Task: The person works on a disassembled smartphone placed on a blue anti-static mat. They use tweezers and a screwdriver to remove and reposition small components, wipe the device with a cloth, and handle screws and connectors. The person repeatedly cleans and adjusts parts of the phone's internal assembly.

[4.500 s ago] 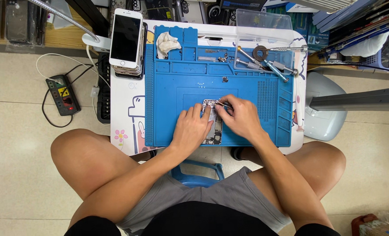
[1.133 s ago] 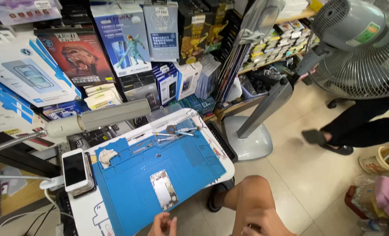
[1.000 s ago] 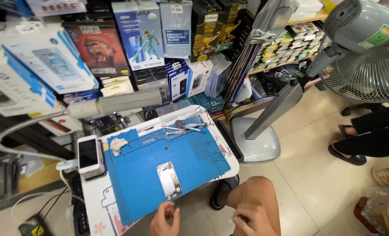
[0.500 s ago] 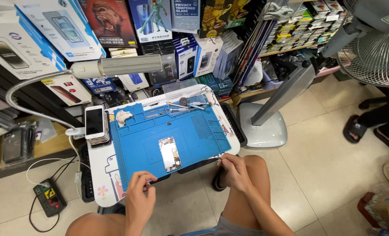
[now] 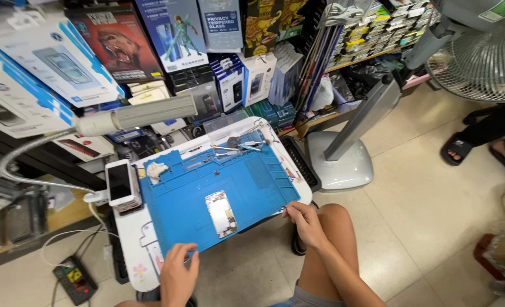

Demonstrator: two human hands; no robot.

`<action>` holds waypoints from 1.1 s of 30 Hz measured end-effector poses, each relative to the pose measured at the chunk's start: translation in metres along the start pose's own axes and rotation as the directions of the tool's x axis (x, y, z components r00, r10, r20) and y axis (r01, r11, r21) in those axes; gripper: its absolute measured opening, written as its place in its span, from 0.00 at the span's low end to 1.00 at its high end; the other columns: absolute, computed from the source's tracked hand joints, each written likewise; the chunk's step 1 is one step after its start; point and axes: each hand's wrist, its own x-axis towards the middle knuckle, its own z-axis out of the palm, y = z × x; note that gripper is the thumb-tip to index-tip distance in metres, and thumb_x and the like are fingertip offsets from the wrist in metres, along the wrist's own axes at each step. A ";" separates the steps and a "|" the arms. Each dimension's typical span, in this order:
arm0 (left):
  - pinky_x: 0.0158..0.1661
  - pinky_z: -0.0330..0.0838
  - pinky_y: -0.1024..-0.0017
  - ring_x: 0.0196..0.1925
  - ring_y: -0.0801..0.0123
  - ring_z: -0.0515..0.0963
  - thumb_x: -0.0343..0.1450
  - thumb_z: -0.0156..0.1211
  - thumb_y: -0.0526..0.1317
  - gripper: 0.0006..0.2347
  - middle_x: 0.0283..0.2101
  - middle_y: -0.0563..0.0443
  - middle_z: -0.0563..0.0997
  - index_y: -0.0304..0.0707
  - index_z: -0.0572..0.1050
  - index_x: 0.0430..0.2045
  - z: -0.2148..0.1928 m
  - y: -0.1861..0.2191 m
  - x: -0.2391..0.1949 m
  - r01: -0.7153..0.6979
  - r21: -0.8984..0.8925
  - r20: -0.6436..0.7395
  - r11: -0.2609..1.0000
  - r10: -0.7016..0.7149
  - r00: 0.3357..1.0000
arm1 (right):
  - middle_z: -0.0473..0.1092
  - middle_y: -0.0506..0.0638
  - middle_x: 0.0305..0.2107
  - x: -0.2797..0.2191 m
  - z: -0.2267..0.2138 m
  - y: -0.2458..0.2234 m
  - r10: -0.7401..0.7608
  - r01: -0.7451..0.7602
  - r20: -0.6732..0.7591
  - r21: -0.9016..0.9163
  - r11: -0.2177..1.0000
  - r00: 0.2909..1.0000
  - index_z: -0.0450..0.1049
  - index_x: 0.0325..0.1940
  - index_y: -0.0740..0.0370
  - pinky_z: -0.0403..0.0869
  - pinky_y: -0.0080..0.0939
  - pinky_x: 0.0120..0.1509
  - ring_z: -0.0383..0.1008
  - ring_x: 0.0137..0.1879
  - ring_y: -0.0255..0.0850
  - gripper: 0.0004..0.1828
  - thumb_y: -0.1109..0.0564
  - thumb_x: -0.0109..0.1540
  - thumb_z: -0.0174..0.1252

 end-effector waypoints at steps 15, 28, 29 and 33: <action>0.37 0.76 0.68 0.39 0.72 0.83 0.75 0.56 0.42 0.09 0.40 0.61 0.82 0.48 0.82 0.45 -0.004 0.001 0.023 -0.063 -0.148 0.021 0.987 0.067 0.998 | 0.61 0.44 0.19 0.032 0.010 0.002 0.121 -0.116 0.077 -0.073 0.991 0.990 0.76 0.26 0.61 0.63 0.36 0.40 0.60 0.29 0.34 0.22 0.52 0.70 0.48; 0.40 0.78 0.63 0.35 0.63 0.85 0.73 0.61 0.37 0.06 0.33 0.52 0.83 0.44 0.83 0.40 -0.020 0.001 0.006 -0.138 -0.173 -0.180 0.975 0.107 0.978 | 0.60 0.45 0.14 0.020 -0.001 0.021 0.023 -0.023 0.113 -0.002 1.000 0.993 0.80 0.28 0.63 0.64 0.36 0.34 0.59 0.26 0.36 0.19 0.57 0.69 0.50; 0.40 0.78 0.63 0.34 0.63 0.85 0.73 0.62 0.37 0.06 0.33 0.52 0.83 0.44 0.83 0.40 -0.019 -0.002 0.003 -0.142 -0.173 -0.193 0.975 0.108 0.975 | 0.60 0.45 0.15 0.017 0.000 0.019 0.013 -0.016 0.121 0.019 1.000 0.993 0.80 0.28 0.62 0.64 0.35 0.34 0.59 0.26 0.34 0.19 0.57 0.70 0.49; 0.42 0.76 0.64 0.34 0.63 0.85 0.72 0.63 0.36 0.06 0.32 0.53 0.83 0.46 0.82 0.40 -0.001 -0.023 -0.001 -0.170 -0.179 -0.243 0.969 0.124 0.962 | 0.63 0.45 0.14 0.010 -0.009 0.038 0.001 -0.003 0.131 0.017 1.000 0.991 0.82 0.30 0.62 0.65 0.34 0.33 0.60 0.25 0.34 0.19 0.55 0.70 0.50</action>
